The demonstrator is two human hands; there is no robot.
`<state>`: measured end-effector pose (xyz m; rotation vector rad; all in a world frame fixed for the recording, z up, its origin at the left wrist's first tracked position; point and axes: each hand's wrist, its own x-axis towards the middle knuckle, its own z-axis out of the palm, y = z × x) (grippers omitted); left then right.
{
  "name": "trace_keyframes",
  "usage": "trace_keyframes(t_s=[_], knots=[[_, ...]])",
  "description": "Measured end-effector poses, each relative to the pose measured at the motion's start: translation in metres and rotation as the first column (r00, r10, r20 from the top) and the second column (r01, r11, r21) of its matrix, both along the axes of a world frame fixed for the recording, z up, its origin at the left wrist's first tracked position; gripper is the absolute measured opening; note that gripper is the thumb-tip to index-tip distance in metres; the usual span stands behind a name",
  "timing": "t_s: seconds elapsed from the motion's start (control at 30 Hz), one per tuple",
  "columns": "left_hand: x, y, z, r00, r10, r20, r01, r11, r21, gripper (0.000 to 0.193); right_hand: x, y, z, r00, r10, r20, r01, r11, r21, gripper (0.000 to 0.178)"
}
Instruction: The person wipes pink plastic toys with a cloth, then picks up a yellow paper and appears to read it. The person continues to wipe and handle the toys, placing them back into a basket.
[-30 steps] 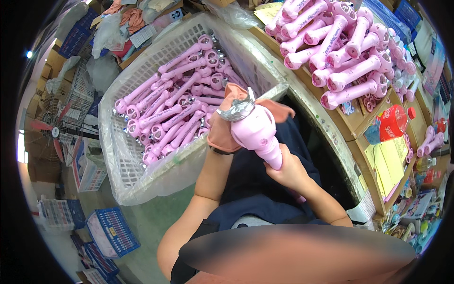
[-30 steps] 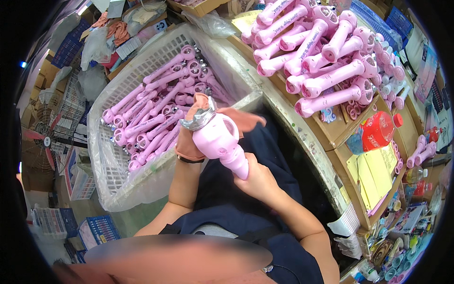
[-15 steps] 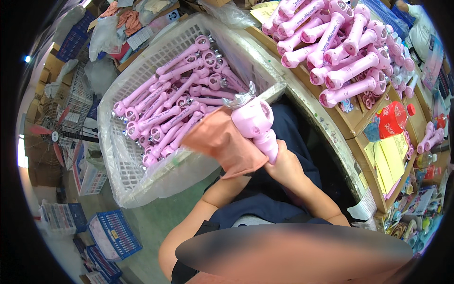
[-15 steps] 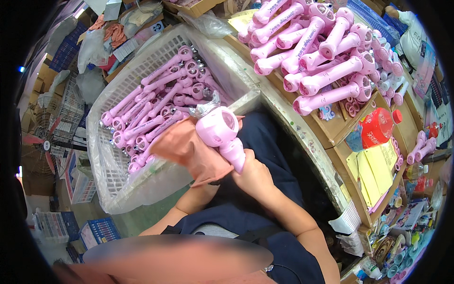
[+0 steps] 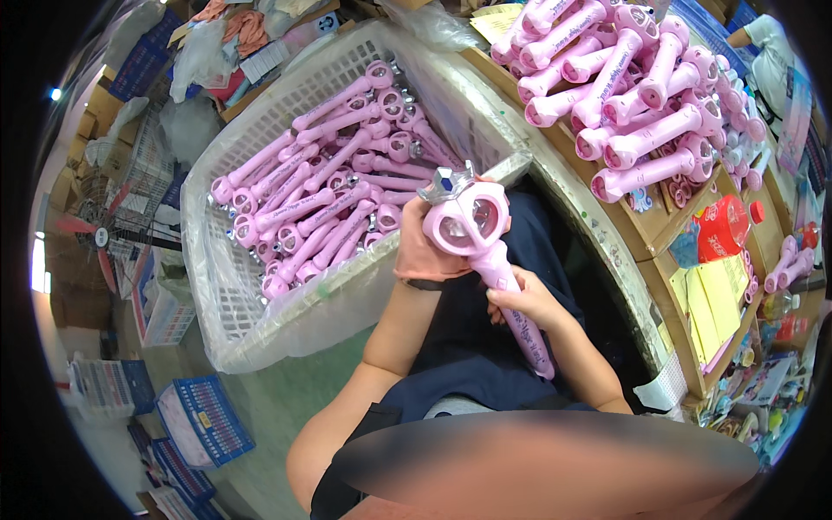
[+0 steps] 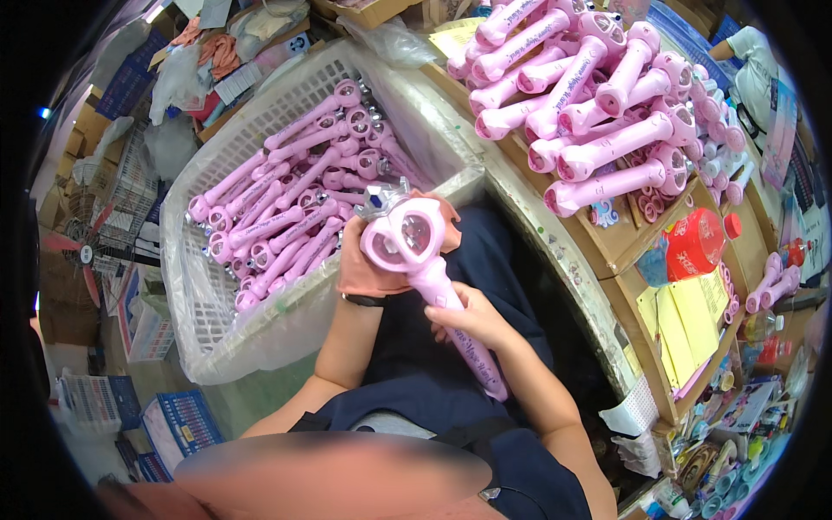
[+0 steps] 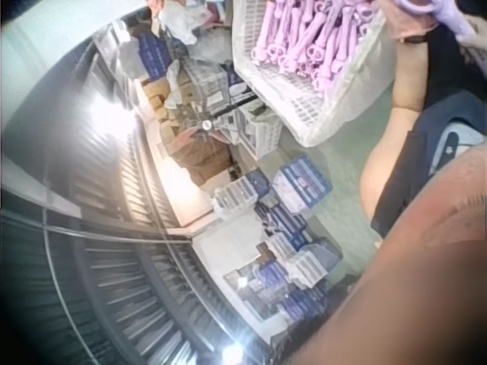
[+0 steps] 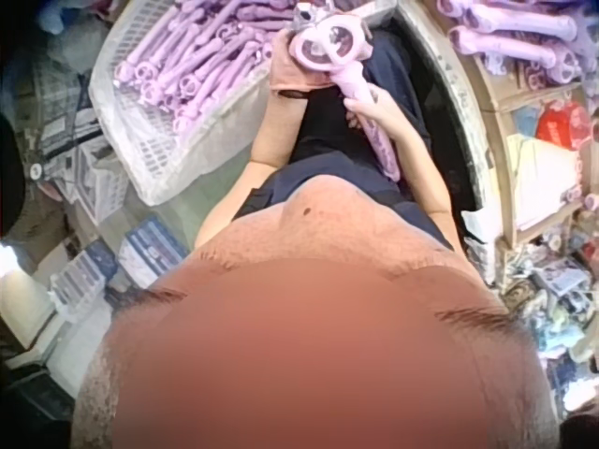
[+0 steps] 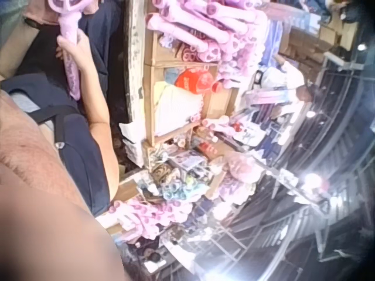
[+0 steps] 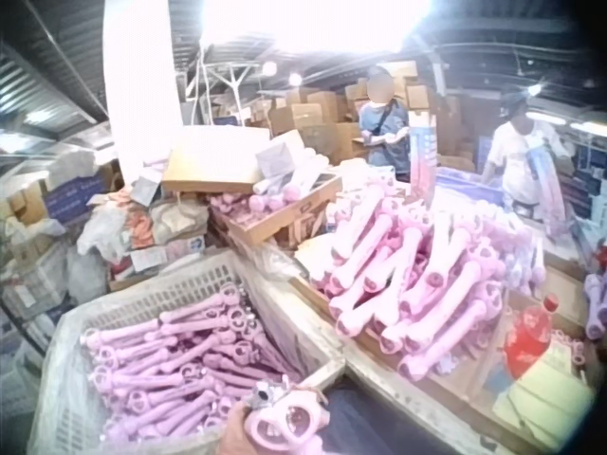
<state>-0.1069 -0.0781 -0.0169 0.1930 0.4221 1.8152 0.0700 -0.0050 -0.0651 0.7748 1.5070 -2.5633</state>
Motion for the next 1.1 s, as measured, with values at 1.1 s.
trace_keyframes(t_s=[1.1], knots=[[0.015,0.006,-0.004,0.420,0.266,-0.868,-0.060,0.962,0.266,0.042,0.021,0.011,-0.003,0.886,0.311,-0.343,-0.398,0.891,-0.220,0.031]])
